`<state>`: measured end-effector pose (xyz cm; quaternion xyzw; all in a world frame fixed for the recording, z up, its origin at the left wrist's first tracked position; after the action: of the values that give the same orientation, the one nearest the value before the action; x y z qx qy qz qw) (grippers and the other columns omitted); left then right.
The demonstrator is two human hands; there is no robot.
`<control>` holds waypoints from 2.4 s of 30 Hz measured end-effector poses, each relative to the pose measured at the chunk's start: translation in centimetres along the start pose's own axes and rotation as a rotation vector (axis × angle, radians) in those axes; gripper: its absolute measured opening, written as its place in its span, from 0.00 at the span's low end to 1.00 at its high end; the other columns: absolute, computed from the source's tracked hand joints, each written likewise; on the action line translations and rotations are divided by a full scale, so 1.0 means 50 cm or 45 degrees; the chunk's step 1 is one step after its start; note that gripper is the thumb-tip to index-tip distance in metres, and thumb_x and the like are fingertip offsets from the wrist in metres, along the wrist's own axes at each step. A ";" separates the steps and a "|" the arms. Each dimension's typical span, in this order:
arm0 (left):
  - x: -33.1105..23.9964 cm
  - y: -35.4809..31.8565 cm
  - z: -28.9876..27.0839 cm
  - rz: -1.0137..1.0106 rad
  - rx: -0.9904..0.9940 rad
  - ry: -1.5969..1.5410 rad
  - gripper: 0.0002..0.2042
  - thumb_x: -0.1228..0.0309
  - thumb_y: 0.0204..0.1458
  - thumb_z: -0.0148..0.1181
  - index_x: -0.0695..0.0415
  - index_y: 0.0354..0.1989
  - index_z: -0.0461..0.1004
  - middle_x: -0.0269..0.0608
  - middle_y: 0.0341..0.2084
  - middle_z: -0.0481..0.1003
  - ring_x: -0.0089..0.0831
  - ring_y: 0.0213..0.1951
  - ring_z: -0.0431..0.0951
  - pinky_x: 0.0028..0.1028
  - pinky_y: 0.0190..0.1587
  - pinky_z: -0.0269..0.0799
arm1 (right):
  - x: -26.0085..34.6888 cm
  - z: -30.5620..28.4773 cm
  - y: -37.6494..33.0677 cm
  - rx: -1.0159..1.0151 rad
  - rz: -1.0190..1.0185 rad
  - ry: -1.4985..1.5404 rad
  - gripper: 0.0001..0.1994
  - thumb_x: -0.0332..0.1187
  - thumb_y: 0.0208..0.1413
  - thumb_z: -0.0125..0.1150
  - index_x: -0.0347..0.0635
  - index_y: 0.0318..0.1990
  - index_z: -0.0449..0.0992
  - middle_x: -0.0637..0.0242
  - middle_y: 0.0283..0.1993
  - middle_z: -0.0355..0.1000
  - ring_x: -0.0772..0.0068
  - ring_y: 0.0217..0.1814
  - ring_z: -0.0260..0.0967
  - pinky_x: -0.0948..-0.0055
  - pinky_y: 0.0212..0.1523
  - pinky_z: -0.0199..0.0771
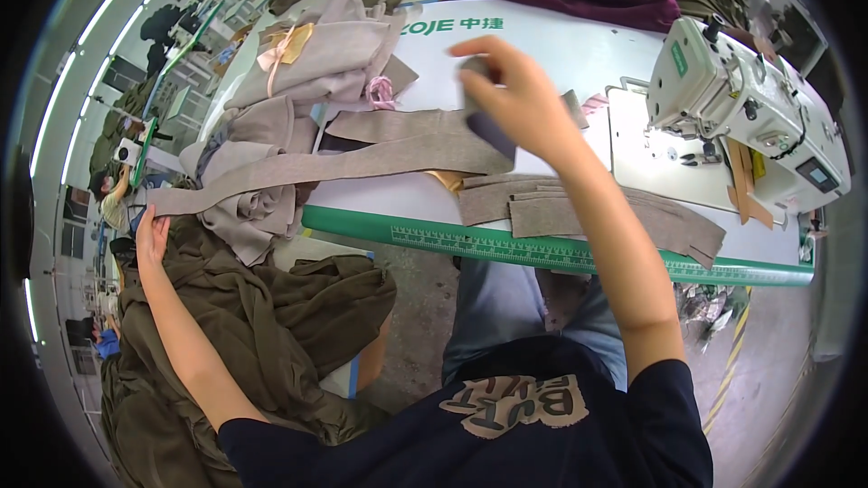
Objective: Sorting, aligning, and organizing various fabric pieces and strips on a sewing workbench.
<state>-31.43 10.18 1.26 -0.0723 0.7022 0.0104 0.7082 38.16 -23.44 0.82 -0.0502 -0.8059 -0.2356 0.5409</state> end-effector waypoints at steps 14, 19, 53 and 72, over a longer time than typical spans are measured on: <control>-0.024 -0.020 0.031 0.031 0.011 0.055 0.20 0.65 0.59 0.61 0.58 0.58 0.69 0.35 0.51 0.73 0.30 0.53 0.73 0.30 0.62 0.65 | -0.081 0.188 0.062 0.493 0.066 0.253 0.14 0.31 0.62 0.56 0.39 0.53 0.74 0.60 0.40 0.77 0.73 0.44 0.73 0.71 0.48 0.72; -0.053 -0.038 0.042 0.145 -0.193 0.551 0.20 0.61 0.58 0.61 0.57 0.56 0.71 0.41 0.52 0.73 0.31 0.54 0.72 0.31 0.57 0.68 | -0.098 0.133 0.050 0.516 -0.064 -0.267 0.13 0.32 0.62 0.57 0.39 0.51 0.75 0.61 0.41 0.78 0.71 0.44 0.74 0.70 0.47 0.72; 0.282 -0.424 0.882 0.282 0.928 0.917 0.27 0.72 0.53 0.65 0.59 0.61 0.64 0.48 0.49 0.73 0.23 0.48 0.73 0.25 0.49 0.68 | -0.207 0.095 -0.032 0.389 0.070 -0.515 0.13 0.34 0.54 0.64 0.44 0.47 0.75 0.57 0.40 0.77 0.56 0.45 0.75 0.63 0.45 0.74; 0.288 -0.416 0.847 0.216 0.937 1.024 0.24 0.73 0.53 0.65 0.59 0.59 0.67 0.32 0.30 0.73 0.20 0.32 0.72 0.23 0.37 0.69 | -0.191 0.102 -0.049 0.337 -0.085 -0.645 0.14 0.35 0.54 0.64 0.48 0.48 0.74 0.62 0.47 0.74 0.58 0.48 0.75 0.63 0.46 0.75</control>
<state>13.25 -6.67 -11.11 0.2385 0.8782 -0.2070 0.3592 36.95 -21.73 -10.09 -0.0097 -0.9402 -0.1260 0.3163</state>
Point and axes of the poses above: each hand's wrist, its own y-axis towards the middle knuckle, its own z-axis out of the palm, x = y × z, the point moved 9 cm from there along y, towards the middle knuckle
